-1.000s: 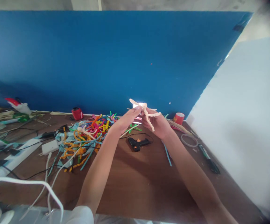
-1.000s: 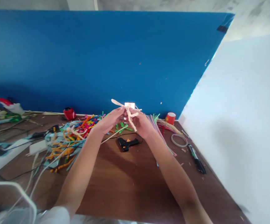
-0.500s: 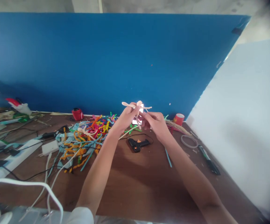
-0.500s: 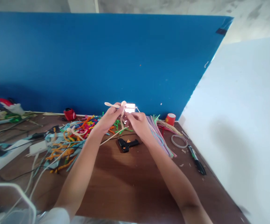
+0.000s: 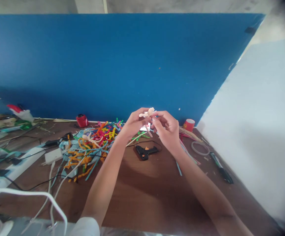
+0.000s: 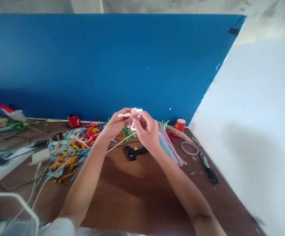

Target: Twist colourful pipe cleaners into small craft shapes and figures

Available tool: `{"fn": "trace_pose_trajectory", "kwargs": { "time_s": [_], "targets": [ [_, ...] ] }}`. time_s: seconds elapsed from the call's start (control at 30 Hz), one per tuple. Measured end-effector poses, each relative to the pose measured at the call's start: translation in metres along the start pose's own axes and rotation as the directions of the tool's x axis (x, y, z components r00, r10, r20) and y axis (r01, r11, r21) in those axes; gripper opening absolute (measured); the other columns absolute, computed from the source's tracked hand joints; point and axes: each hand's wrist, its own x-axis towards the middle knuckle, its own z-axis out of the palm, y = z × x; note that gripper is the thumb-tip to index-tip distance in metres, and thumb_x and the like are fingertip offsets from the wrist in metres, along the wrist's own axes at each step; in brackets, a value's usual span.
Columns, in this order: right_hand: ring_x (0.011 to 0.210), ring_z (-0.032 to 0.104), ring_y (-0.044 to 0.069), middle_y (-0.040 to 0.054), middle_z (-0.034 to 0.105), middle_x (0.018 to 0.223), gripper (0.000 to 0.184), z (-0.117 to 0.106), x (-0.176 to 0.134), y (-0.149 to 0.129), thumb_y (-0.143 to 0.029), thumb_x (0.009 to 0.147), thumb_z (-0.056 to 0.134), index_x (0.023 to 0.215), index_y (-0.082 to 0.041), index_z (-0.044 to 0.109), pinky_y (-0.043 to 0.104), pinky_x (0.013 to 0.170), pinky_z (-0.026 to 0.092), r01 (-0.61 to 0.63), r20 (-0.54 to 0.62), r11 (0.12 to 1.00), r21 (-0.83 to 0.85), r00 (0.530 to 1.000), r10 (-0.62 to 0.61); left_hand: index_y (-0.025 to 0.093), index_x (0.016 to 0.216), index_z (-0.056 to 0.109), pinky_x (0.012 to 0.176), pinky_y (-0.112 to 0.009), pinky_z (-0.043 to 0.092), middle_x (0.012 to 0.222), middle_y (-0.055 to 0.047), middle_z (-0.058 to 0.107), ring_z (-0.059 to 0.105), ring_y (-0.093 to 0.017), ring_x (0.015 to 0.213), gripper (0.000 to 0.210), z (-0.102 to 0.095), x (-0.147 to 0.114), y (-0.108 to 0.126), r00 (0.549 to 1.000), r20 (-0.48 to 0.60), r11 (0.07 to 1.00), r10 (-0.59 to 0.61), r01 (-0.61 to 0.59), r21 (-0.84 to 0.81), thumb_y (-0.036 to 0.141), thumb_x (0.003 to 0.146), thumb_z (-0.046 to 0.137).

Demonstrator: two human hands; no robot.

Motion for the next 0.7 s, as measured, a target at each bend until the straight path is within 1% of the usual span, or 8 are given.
{"fn": "trace_pose_trajectory", "kwargs": {
  "time_s": [0.07,0.17,0.3,0.37,0.47,0.57,0.63,0.7],
  "targets": [
    [0.055,0.056,0.012,-0.0025,0.062,0.067,0.019,0.0,0.0,-0.001,-0.04,0.094,0.059,0.103,-0.024,0.065,0.025,0.05,0.04,0.033,0.028,0.999,-0.027,0.999,-0.032,0.014,0.112,0.064,0.069,-0.024,0.049,0.094,-0.006,0.069,0.064,-0.015,0.082,0.039,-0.001,0.0,-0.004,0.997,-0.047,0.996,0.053,-0.05,0.073,0.039,0.083,0.074],
    [0.055,0.057,0.011,-0.0029,0.064,0.068,0.02,0.001,-0.001,-0.004,-0.039,0.093,0.063,0.105,-0.023,0.065,0.025,0.053,0.04,0.11,0.059,0.978,-0.178,0.993,-0.101,0.016,0.105,0.062,0.063,-0.023,0.046,0.085,-0.004,0.067,0.061,-0.013,0.073,0.03,-0.003,0.001,-0.01,0.979,-0.168,0.976,0.116,-0.082,0.2,0.038,0.086,0.069],
    [0.056,0.06,0.012,-0.0015,0.066,0.068,0.016,0.001,-0.001,-0.005,-0.035,0.094,0.06,0.095,-0.022,0.068,0.027,0.058,0.043,0.19,0.013,0.92,-0.343,0.98,-0.197,0.018,0.1,0.057,0.061,-0.021,0.043,0.08,-0.001,0.065,0.059,-0.011,0.07,0.024,-0.002,0.001,-0.008,0.954,-0.263,0.963,0.143,-0.073,0.26,0.032,0.086,0.069],
    [0.059,0.063,0.013,-0.0001,0.068,0.07,0.019,-0.001,0.001,-0.001,-0.036,0.096,0.058,0.091,-0.022,0.07,0.027,0.06,0.046,0.159,-0.056,0.936,-0.314,0.981,-0.186,0.019,0.102,0.053,0.063,-0.021,0.044,0.079,0.001,0.064,0.06,-0.011,0.071,0.03,0.001,0.001,-0.002,0.958,-0.259,0.98,0.119,-0.071,0.186,0.03,0.082,0.073],
    [0.061,0.065,0.015,0.0006,0.07,0.072,0.019,-0.008,0.008,0.005,-0.039,0.093,0.062,0.093,-0.022,0.07,0.027,0.058,0.049,0.064,-0.14,0.983,-0.172,0.986,-0.088,0.019,0.112,0.05,0.065,-0.021,0.046,0.083,0.0,0.067,0.061,-0.01,0.072,0.045,0.007,-0.001,0.009,0.981,-0.195,0.998,0.021,-0.031,-0.046,0.03,0.078,0.078],
    [0.058,0.065,0.015,0.0006,0.07,0.071,0.023,-0.017,0.015,0.011,-0.043,0.093,0.062,0.095,-0.021,0.07,0.025,0.052,0.047,-0.011,-0.113,0.996,-0.091,0.994,0.001,0.017,0.117,0.056,0.063,-0.02,0.047,0.085,-0.002,0.068,0.063,-0.01,0.072,0.045,0.011,-0.004,0.02,0.987,-0.138,0.984,-0.081,0.057,-0.171,0.037,0.082,0.076],
    [0.06,0.066,0.015,0.0015,0.071,0.074,0.024,-0.022,0.018,0.013,-0.043,0.094,0.06,0.096,-0.021,0.07,0.026,0.053,0.049,0.014,-0.098,0.987,-0.157,0.995,-0.029,0.016,0.113,0.062,0.062,-0.02,0.046,0.083,-0.002,0.068,0.063,-0.01,0.071,0.04,0.011,-0.005,0.023,0.985,-0.122,0.976,-0.125,0.1,-0.194,0.043,0.086,0.072],
    [0.07,0.069,0.017,0.0035,0.073,0.085,0.021,-0.027,0.019,0.014,-0.039,0.095,0.06,0.102,-0.022,0.07,0.028,0.063,0.052,0.146,-0.067,0.937,-0.319,0.982,-0.175,0.015,0.107,0.065,0.062,-0.019,0.047,0.081,-0.002,0.067,0.065,-0.011,0.073,0.038,0.01,-0.006,0.024,0.983,-0.111,0.972,-0.146,0.121,-0.203,0.046,0.086,0.071]
  ]
}}
